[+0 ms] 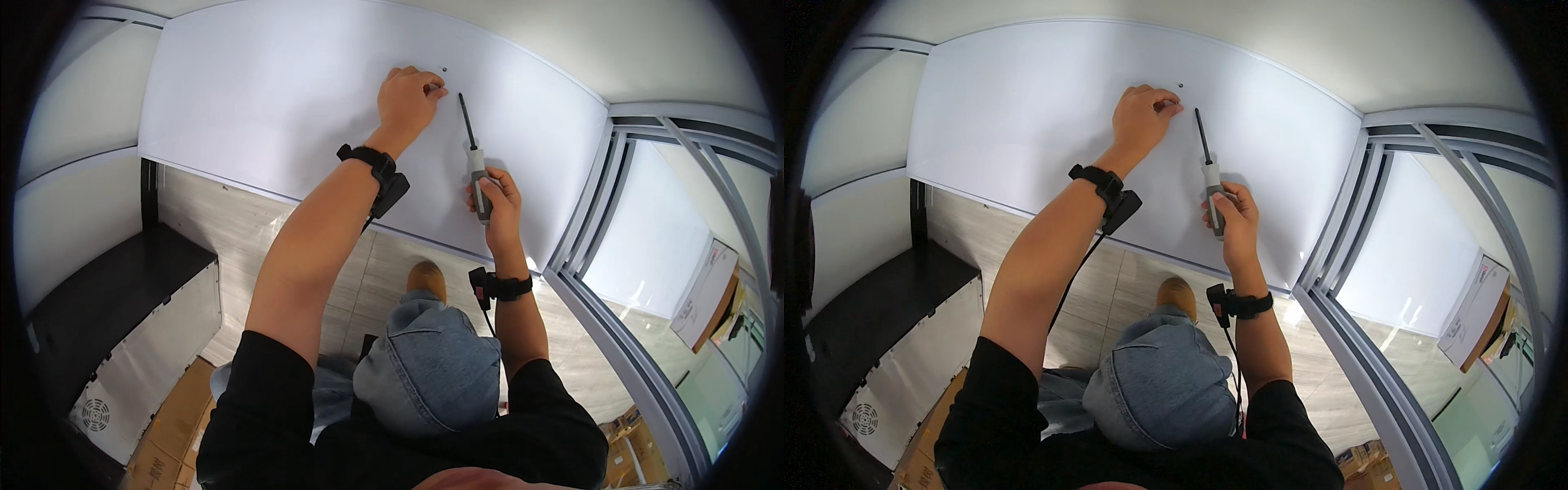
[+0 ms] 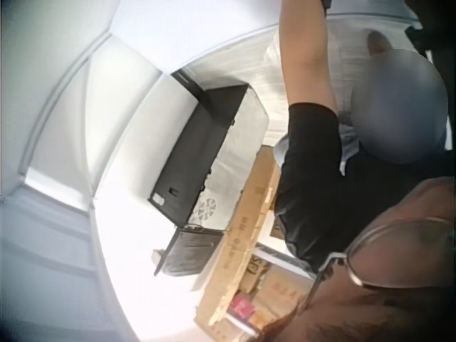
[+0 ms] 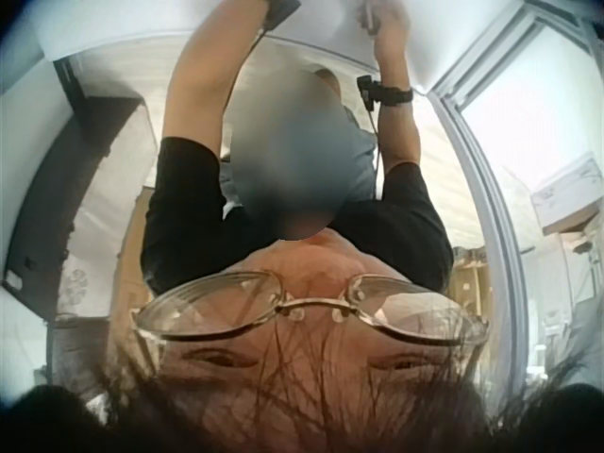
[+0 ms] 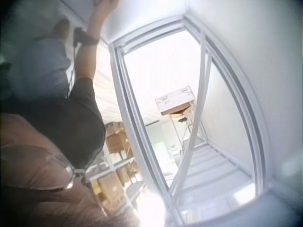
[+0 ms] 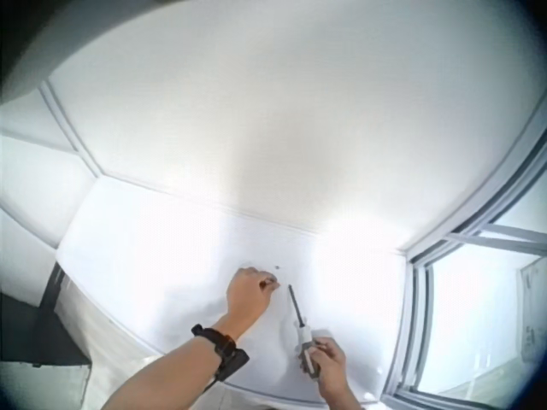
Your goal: The person mounts a beige and black electronic device onto a white wall shelf using a screwdriver to secure multiple screws. They then wipe the device with a blue cloth and continue tightening screws on the back panel.
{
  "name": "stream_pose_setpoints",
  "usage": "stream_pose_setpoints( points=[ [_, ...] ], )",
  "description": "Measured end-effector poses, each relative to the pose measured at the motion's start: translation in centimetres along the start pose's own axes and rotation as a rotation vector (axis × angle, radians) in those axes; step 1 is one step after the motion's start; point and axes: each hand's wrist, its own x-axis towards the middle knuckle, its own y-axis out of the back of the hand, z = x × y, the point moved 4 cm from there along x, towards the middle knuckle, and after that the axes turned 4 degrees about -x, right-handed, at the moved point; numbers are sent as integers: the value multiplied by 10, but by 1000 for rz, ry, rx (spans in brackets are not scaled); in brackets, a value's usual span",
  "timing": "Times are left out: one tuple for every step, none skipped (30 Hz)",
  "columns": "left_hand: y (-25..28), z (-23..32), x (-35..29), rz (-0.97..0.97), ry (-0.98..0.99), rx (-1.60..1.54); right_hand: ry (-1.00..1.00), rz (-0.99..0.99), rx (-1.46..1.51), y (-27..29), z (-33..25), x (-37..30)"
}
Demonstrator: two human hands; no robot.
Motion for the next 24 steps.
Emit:
stream_pose_setpoints(
  points=[
    [-2,0,0,-3,13,10,-4,4,0,1,0,0],
    [-2,1,0,1,6,7,-3,-5,5,1,0,0],
    [-3,0,0,10,-1,4,0,-19,9,0,-1,1],
    [-3,0,0,20,-7,2,3,-33,12,0,-2,0],
    [-4,0,-1,9,-12,-18,8,-22,7,1,-3,-1],
    [-2,-1,-2,1,-18,-32,14,-17,7,0,-4,-1],
    [1,-3,-3,-5,-22,-45,20,-15,5,-2,-5,-3],
    [5,-6,-5,-23,6,-65,40,-27,-12,-4,-7,-5],
    [11,-9,-9,-35,36,-82,60,-46,-30,-5,-10,-6],
    [22,-13,-13,-40,72,-92,78,-76,-46,-8,-13,-7],
    [33,-19,-19,-65,154,-203,105,-105,-58,-10,-17,-10],
    [48,-27,-26,-82,235,-308,170,-139,-118,-17,-25,-15],
    [66,-32,-38,-84,324,-413,175,-178,-172,-26,-33,-20],
    [86,-36,-50,-87,358,-569,172,-255,-190,-38,-43,-27],
    [111,-38,-64,-80,384,-720,181,-353,-265,-55,-51,-31],
    [137,-40,-79,-62,402,-869,186,-454,-336,-74,-59,-37],
    [166,-40,-96,-35,426,-963,175,-524,-391,-97,-69,-45],
    [195,-35,-118,-1,448,-1058,169,-605,-439,-118,-79,-59],
    [234,-26,-133,51,444,-1084,222,-656,-522,-147,-91,-72],
    [266,-14,-147,101,432,-1121,253,-738,-584,-173,-106,-85],
    [288,-7,-162,157,445,-1143,309,-807,-670,-196,-117,-98],
    [322,-5,-183,255,443,-1144,369,-858,-745,-222,-124,-117],
    [352,-2,-202,350,424,-1162,412,-935,-803,-250,-132,-138],
    [378,3,-220,438,406,-1191,453,-1000,-868,-277,-140,-164]
  ],
)
